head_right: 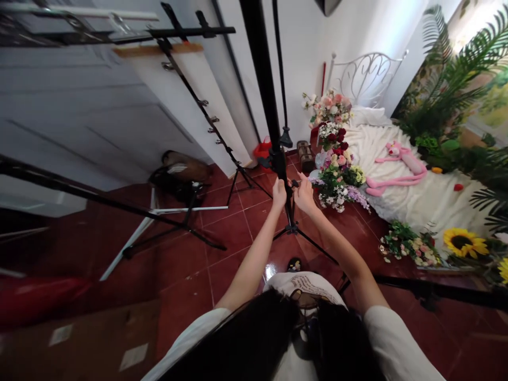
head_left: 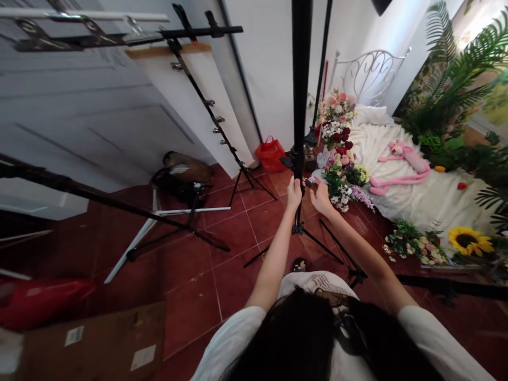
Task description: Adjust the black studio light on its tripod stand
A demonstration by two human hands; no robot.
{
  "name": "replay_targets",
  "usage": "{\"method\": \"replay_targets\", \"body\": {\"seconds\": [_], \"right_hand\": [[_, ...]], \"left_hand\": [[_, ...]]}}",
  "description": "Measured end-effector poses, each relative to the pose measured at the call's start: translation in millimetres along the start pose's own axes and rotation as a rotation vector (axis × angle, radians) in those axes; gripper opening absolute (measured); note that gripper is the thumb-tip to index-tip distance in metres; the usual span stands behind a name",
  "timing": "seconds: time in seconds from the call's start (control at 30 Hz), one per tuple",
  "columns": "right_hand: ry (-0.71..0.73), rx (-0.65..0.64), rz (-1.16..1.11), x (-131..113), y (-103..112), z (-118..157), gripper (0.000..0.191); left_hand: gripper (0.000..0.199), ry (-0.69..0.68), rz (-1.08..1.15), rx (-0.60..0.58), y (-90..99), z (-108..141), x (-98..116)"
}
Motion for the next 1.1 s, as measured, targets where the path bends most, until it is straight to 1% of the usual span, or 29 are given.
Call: {"method": "replay_targets", "body": {"seconds": [0.07,0.13,0.2,0.27,0.37,0.43,0.5,0.6,0.7,0.83,0.9,1.0,1.1], "right_hand": [[0.069,-0.053,0.1,-9,-14,-17,0.066],[0.116,-0.164,0.161,-12,-30,-27,0.068],[0.175,-0.279,0.188,-14,-43,-30,0.06],[0.259,-0.372,0.202,-17,-51,-31,0.049],[0.365,-0.475,0.263,-22,-51,-34,0.035],[0.389,-0.568,0.328,-24,-49,-40,0.03],[0.38,-0.671,0.406,-23,-47,-49,0.031],[0.351,-0.796,0.542,-22,-45,-66,0.041],[0.336,-0.871,0.667,-22,-45,-80,0.044],[0.369,-0.925,0.741,-27,-47,-85,0.045],[0.397,-0.93,0.734,-30,-49,-85,0.045],[0.433,-0.94,0.664,-33,-52,-83,0.043],[0.481,-0.902,0.581,-32,-54,-84,0.046]], "left_hand": [[0.062,-0.013,0.006,0.012,0.3,0,-2],[0.062,-0.03,-0.004,0.032,1.9,0,-2],[0.062,-0.045,-0.029,0.053,3.8,0,-2],[0.063,-0.05,-0.053,0.064,5.0,1,-3],[0.063,-0.046,-0.063,0.059,4.5,1,-4],[0.063,-0.045,-0.058,0.05,3.6,1,-4],[0.063,-0.041,-0.056,0.041,2.6,2,-4],[0.063,-0.041,-0.064,0.041,2.8,2,-3],[0.064,-0.053,-0.068,0.041,3.3,2,0],[0.065,-0.054,-0.063,0.019,1.9,2,1],[0.065,-0.05,-0.065,0.017,1.9,2,1],[0.064,-0.052,-0.059,0.019,2.3,2,1],[0.064,-0.04,-0.058,0.018,2.3,2,1]]}}
Point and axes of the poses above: each hand's wrist, its own z-axis away from the middle knuckle, its own y-axis out of the back of the hand, x = y × z, the point moved 9 cm from there along -z, towards the middle knuckle, and after that the axes turned 11 degrees about x, right-handed, at the moved point
